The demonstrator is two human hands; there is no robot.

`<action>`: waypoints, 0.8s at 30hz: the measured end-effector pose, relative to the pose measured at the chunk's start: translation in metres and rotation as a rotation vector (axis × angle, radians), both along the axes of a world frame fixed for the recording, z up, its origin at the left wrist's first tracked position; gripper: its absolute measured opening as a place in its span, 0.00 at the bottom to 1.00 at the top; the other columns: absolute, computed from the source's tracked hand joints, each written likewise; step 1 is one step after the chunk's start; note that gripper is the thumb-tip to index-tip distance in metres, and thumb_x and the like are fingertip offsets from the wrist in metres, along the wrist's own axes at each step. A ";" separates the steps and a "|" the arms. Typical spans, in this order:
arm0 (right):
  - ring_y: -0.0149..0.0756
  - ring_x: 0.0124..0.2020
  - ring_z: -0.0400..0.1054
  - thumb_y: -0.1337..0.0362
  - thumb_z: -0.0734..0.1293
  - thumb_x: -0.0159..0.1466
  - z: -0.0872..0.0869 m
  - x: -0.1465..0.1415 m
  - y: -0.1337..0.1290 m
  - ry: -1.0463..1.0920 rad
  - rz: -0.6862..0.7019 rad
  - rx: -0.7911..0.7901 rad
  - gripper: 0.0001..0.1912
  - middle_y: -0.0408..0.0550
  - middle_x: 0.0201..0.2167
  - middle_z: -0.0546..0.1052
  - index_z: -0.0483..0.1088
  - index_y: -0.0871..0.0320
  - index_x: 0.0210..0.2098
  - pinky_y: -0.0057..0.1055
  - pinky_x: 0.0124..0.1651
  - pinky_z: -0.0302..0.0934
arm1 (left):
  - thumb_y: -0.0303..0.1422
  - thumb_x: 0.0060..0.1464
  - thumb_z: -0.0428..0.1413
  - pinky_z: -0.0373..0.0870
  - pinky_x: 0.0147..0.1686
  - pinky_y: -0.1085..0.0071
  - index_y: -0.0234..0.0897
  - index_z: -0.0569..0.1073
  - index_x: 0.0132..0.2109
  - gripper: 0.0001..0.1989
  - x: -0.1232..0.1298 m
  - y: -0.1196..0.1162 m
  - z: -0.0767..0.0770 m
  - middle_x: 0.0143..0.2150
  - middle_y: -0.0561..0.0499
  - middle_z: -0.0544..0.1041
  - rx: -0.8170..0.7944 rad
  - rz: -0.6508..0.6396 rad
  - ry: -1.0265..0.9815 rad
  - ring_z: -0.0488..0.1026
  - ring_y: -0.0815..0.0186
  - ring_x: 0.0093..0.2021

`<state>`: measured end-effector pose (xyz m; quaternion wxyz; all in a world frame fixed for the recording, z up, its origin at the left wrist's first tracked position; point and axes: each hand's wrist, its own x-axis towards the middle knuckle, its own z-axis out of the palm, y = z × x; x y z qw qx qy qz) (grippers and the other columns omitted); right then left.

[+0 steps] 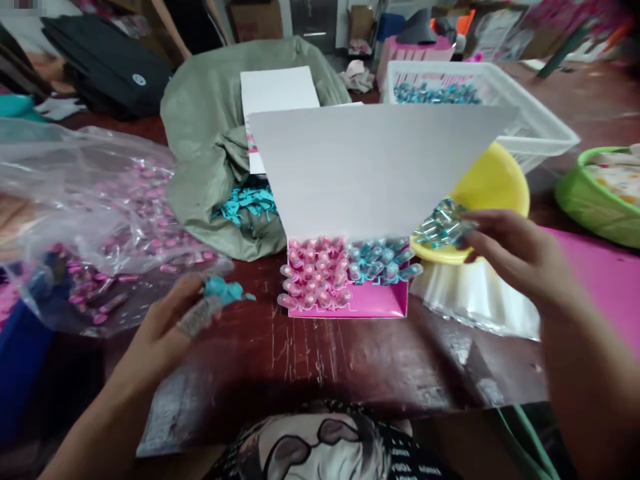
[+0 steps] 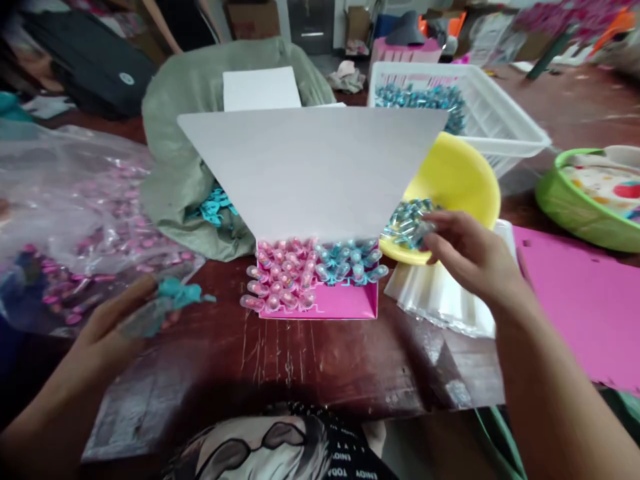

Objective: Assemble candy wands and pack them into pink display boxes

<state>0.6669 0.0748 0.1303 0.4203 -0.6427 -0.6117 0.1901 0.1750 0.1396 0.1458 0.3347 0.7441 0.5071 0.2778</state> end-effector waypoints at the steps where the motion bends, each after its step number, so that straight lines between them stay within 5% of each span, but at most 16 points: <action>1: 0.40 0.34 0.76 0.60 0.67 0.67 0.003 -0.015 -0.018 0.133 0.045 0.002 0.15 0.50 0.39 0.79 0.68 0.45 0.54 0.36 0.35 0.74 | 0.39 0.60 0.58 0.75 0.32 0.67 0.54 0.77 0.53 0.14 0.007 -0.017 0.003 0.46 0.51 0.80 -0.056 -0.066 -0.020 0.77 0.60 0.40; 5: 0.40 0.42 0.78 0.64 0.69 0.66 -0.006 -0.093 -0.062 0.168 0.422 -0.096 0.21 0.46 0.48 0.80 0.68 0.43 0.57 0.38 0.42 0.77 | 0.33 0.59 0.60 0.76 0.38 0.67 0.47 0.82 0.44 0.08 0.066 -0.057 -0.009 0.41 0.49 0.79 -0.357 -0.360 -0.134 0.77 0.63 0.40; 9: 0.36 0.48 0.77 0.67 0.67 0.69 -0.023 -0.135 -0.062 0.024 0.610 -0.062 0.19 0.46 0.48 0.81 0.69 0.50 0.58 0.32 0.50 0.73 | 0.25 0.57 0.60 0.73 0.36 0.71 0.38 0.81 0.33 0.07 0.109 -0.065 -0.035 0.36 0.50 0.76 -0.451 -0.456 -0.231 0.75 0.67 0.37; 24: 0.36 0.45 0.77 0.65 0.62 0.72 -0.045 -0.129 -0.079 -0.122 0.628 -0.113 0.14 0.53 0.47 0.81 0.71 0.61 0.54 0.33 0.50 0.72 | 0.22 0.59 0.51 0.69 0.34 0.68 0.33 0.78 0.39 0.10 0.123 -0.088 -0.067 0.41 0.48 0.75 0.180 -0.578 0.178 0.73 0.64 0.35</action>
